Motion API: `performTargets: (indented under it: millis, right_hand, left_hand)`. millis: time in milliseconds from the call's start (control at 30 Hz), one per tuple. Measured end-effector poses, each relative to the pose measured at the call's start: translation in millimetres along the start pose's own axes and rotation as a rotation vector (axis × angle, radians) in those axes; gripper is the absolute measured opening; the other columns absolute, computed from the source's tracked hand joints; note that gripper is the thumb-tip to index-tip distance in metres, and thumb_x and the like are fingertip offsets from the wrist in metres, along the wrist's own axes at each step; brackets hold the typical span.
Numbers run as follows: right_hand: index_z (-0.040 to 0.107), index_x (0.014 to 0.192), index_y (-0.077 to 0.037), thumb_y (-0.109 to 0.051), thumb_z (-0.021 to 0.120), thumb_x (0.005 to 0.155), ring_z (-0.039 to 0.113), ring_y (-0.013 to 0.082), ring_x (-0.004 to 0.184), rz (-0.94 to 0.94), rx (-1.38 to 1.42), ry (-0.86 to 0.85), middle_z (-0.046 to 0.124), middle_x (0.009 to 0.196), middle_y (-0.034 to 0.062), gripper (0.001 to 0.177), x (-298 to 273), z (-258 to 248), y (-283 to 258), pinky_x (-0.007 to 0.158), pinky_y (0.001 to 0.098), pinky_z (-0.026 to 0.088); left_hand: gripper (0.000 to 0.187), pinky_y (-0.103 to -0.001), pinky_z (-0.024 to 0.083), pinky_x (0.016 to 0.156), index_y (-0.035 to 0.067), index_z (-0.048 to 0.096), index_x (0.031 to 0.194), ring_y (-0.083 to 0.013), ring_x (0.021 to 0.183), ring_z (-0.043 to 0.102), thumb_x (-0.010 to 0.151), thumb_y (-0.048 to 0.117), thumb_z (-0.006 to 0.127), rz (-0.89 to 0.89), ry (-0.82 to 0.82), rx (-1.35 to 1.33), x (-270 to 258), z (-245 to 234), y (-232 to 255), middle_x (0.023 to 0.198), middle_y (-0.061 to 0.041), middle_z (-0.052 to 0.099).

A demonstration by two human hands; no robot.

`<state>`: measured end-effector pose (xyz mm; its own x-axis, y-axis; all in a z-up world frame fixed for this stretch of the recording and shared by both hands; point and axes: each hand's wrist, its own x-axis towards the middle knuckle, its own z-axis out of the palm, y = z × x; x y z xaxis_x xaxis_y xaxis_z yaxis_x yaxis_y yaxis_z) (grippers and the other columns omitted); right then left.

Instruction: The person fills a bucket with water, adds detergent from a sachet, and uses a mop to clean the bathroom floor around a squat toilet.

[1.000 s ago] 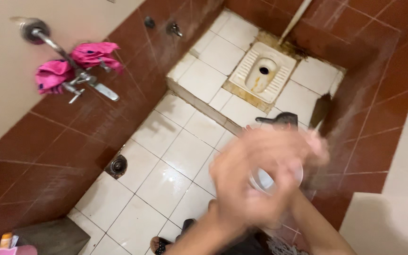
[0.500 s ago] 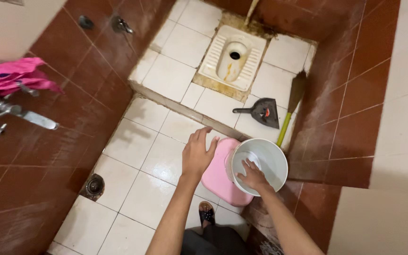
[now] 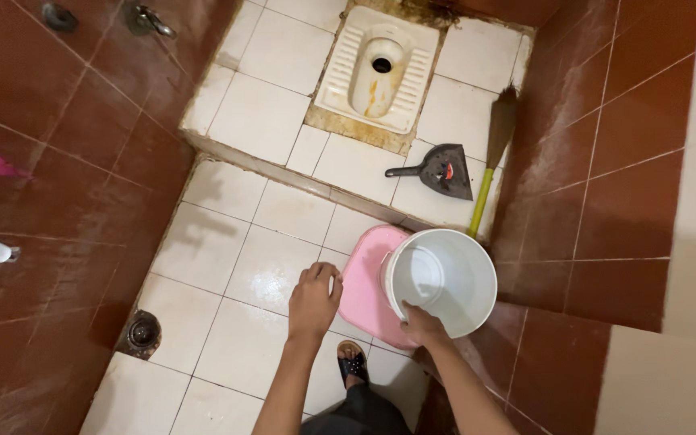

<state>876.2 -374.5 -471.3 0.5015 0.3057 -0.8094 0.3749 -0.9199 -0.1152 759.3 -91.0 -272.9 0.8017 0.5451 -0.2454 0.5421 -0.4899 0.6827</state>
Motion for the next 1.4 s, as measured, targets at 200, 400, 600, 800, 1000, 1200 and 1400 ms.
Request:
performTargets:
  millis: [200,400,600,800,1000,1200,1400]
  right_hand:
    - [0.044,0.151,-0.031,-0.034,0.057,0.097,0.056,0.0281,0.132,0.049,0.013,-0.030,0.060,0.142,0.0066,0.056,13.4,16.2,1.7,0.109,0.0438,0.048]
    - [0.044,0.151,-0.030,-0.032,0.058,0.098,0.058,0.0300,0.130,0.082,-0.033,-0.010,0.061,0.138,0.0096,0.055,21.0,17.0,-2.2,0.108,0.0460,0.047]
    - [0.055,0.141,-0.022,-0.027,0.052,0.101,0.067,0.0355,0.116,0.093,-0.057,0.046,0.070,0.124,0.0153,0.040,16.3,18.0,-12.6,0.101,0.0488,0.053]
    - [0.061,0.131,-0.015,-0.030,0.055,0.099,0.069,0.0399,0.106,0.036,-0.040,0.172,0.072,0.110,0.0205,0.035,-5.6,10.2,-42.6,0.096,0.0519,0.054]
    - [0.062,0.126,-0.012,-0.027,0.056,0.099,0.070,0.0404,0.100,-0.167,0.065,0.180,0.073,0.104,0.0229,0.032,-44.0,5.4,-102.9,0.094,0.0502,0.053]
    - [0.064,0.120,-0.008,-0.028,0.059,0.100,0.066,0.0449,0.100,-0.268,0.087,0.204,0.070,0.101,0.0245,0.029,-68.8,15.8,-172.6,0.089,0.0536,0.051]
    - [0.065,0.115,-0.007,-0.027,0.061,0.097,0.071,0.0396,0.091,-0.446,0.081,0.091,0.072,0.094,0.0225,0.027,-122.2,13.5,-269.4,0.084,0.0504,0.053]
  left_hand:
    - [0.010,-0.044,0.054,0.088,0.014,0.064,0.101,-0.0291,0.105,0.063,0.091,0.014,0.063,-0.056,-0.069,0.002,-12.2,8.5,-23.6,0.111,-0.004,0.067]
    - [0.014,-0.043,0.055,0.088,0.015,0.064,0.105,-0.0296,0.105,0.063,0.091,0.017,0.064,-0.093,-0.079,-0.015,-31.7,18.6,-52.8,0.112,-0.005,0.067]
    - [0.017,-0.044,0.054,0.091,0.018,0.064,0.110,-0.0288,0.113,0.061,0.093,0.019,0.063,-0.188,-0.120,0.006,-54.3,12.5,-74.3,0.118,-0.002,0.067]
    - [0.019,-0.044,0.053,0.094,0.019,0.064,0.113,-0.0288,0.113,0.061,0.094,0.021,0.062,-0.231,-0.112,-0.016,-79.1,12.7,-93.6,0.117,-0.002,0.067]
    - [0.022,-0.044,0.053,0.095,0.021,0.063,0.115,-0.0288,0.116,0.060,0.094,0.026,0.062,-0.275,-0.183,-0.021,-103.9,11.0,-109.5,0.121,-0.003,0.065]
    - [0.027,-0.043,0.052,0.097,0.022,0.063,0.120,-0.0294,0.113,0.066,0.093,0.028,0.060,-0.390,-0.210,-0.156,-124.2,8.6,-156.1,0.129,-0.004,0.063]
    - [0.046,-0.038,0.052,0.098,0.016,0.066,0.131,-0.0307,0.116,0.066,0.091,0.038,0.067,-0.456,-0.007,-0.386,-132.5,32.3,-258.3,0.128,-0.016,0.070]
